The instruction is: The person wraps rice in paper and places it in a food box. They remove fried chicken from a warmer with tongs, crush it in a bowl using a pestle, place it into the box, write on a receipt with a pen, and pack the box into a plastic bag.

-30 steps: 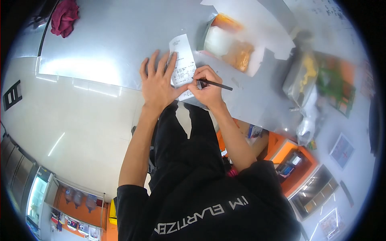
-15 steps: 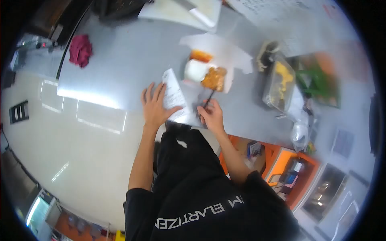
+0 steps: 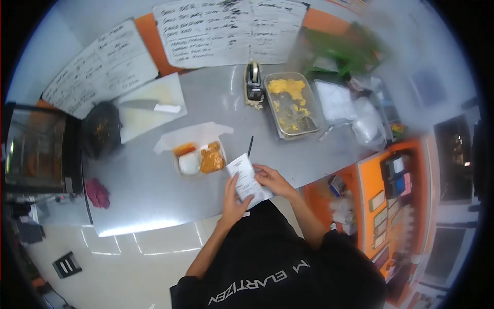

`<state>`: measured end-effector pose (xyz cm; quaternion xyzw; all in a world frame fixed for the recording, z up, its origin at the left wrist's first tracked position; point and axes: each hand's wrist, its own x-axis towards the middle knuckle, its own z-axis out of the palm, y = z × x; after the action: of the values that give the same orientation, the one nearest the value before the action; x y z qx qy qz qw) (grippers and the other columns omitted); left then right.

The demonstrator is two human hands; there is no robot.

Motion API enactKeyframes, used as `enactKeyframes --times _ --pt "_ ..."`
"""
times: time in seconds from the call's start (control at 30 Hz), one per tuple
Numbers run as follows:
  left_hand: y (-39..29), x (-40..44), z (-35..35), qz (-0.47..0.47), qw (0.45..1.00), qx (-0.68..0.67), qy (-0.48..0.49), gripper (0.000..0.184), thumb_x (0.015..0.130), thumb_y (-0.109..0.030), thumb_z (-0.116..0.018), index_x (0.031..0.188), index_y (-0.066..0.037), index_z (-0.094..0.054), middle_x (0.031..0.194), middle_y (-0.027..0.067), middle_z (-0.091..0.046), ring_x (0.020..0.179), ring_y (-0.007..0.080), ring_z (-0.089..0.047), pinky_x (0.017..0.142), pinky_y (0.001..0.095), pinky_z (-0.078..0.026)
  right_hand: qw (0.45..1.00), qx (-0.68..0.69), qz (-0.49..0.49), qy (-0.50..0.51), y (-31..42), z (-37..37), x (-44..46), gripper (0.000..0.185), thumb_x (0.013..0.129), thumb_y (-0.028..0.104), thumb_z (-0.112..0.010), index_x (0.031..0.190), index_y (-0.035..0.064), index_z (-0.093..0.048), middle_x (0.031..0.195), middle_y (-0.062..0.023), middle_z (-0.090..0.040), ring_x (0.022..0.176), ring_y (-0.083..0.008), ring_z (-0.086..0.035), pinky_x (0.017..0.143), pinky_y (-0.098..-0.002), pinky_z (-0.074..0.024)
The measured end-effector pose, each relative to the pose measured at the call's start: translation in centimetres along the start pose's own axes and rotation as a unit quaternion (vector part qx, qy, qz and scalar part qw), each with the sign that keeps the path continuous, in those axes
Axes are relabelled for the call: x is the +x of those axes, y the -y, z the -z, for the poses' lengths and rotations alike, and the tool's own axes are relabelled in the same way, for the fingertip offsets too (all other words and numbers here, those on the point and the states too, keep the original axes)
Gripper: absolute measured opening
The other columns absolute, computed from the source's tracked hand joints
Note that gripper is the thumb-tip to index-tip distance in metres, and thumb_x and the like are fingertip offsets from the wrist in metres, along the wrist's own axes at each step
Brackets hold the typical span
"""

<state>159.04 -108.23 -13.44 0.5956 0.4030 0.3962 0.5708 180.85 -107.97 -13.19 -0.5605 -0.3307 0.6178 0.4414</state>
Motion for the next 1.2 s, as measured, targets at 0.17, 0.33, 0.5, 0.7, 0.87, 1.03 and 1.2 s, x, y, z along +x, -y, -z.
enactKeyframes --times 0.17,0.33,0.5,0.7,0.87,1.03,1.2 --pt "-0.1 7.8 -5.1 0.020 0.996 0.070 0.058 0.076 0.087 -0.001 -0.080 0.155 -0.001 -0.047 0.166 0.0223 -0.034 0.141 0.0360 -0.051 0.105 0.0401 -0.052 0.976 -0.126 0.081 -0.158 -2.3 4.7 3.3 0.038 0.095 0.015 -0.078 0.124 -0.0049 -0.066 0.116 -0.0175 -0.076 0.105 -0.0220 -0.073 0.091 -0.0327 -0.0553" --pt "-0.7 7.9 -1.3 -0.145 0.933 0.326 -0.048 0.065 0.088 -0.007 -0.079 0.148 -0.001 -0.054 0.166 0.0213 -0.035 0.138 0.0386 -0.051 0.115 0.0493 -0.041 0.851 -0.442 0.095 -0.268 -1.7 8.3 4.9 0.058 0.087 0.023 -0.083 0.133 -0.0022 -0.059 0.113 -0.0225 -0.073 0.101 -0.0379 -0.073 0.090 -0.0451 -0.0572" --pt "-5.1 9.0 10.9 -0.088 0.814 0.434 -0.376 0.059 0.091 -0.018 -0.080 0.144 -0.004 -0.058 0.156 0.0212 -0.048 0.141 0.0437 -0.043 0.120 0.0548 -0.032 0.821 -0.465 0.204 -0.261 -0.4 7.3 5.0 0.055 0.089 0.026 -0.078 0.133 -0.0005 -0.057 0.118 -0.0222 -0.063 0.112 -0.0427 -0.061 0.096 -0.0518 -0.0498" --pt "-5.8 12.1 22.1 -0.012 0.881 0.438 -0.180 0.056 0.090 -0.021 -0.083 0.140 -0.007 -0.062 0.121 0.0138 -0.068 0.117 0.0283 -0.059 0.109 0.0420 -0.044 0.893 -0.267 0.335 -0.140 6.7 0.0 10.4 0.047 0.090 0.017 -0.081 0.131 0.0011 -0.063 0.129 -0.0208 -0.065 0.122 -0.0406 -0.062 0.103 -0.0464 -0.0516" --pt "-0.1 12.1 26.3 0.059 0.957 0.257 -0.121 0.032 0.093 -0.009 -0.077 0.121 -0.003 -0.063 0.092 0.0007 -0.058 0.086 0.0100 -0.056 0.082 0.0250 -0.047 0.919 -0.299 0.249 0.060 9.6 -5.6 17.1 0.039 0.091 0.019 -0.076 0.126 0.0043 -0.068 0.122 -0.0159 -0.070 0.120 -0.0348 -0.064 0.101 -0.0446 -0.0521" --pt "0.8 13.1 21.0 -0.018 0.981 0.117 -0.153 0.023 0.096 -0.005 -0.052 0.118 -0.001 -0.057 0.107 0.0056 -0.059 0.100 0.0147 -0.056 0.088 0.0292 -0.046 0.908 -0.219 0.356 0.021 4.9 -7.9 19.0 0.027 0.090 0.010 -0.066 0.116 0.0035 -0.067 0.107 -0.0099 -0.069 0.098 -0.0211 -0.066 0.090 -0.0357 -0.0523" --pt "1.8 14.3 17.2 -0.036 0.969 0.121 -0.213 0.036 0.097 -0.015 -0.047 0.129 0.000 -0.052 0.128 0.0131 -0.053 0.120 0.0253 -0.051 0.108 0.0375 -0.039 0.965 0.162 0.201 -0.045 2.8 -12.4 17.7 0.017 0.089 0.007 -0.053 0.104 0.0031 -0.060 0.098 -0.0039 -0.060 0.093 -0.0128 -0.056 0.082 -0.0311 -0.0468"
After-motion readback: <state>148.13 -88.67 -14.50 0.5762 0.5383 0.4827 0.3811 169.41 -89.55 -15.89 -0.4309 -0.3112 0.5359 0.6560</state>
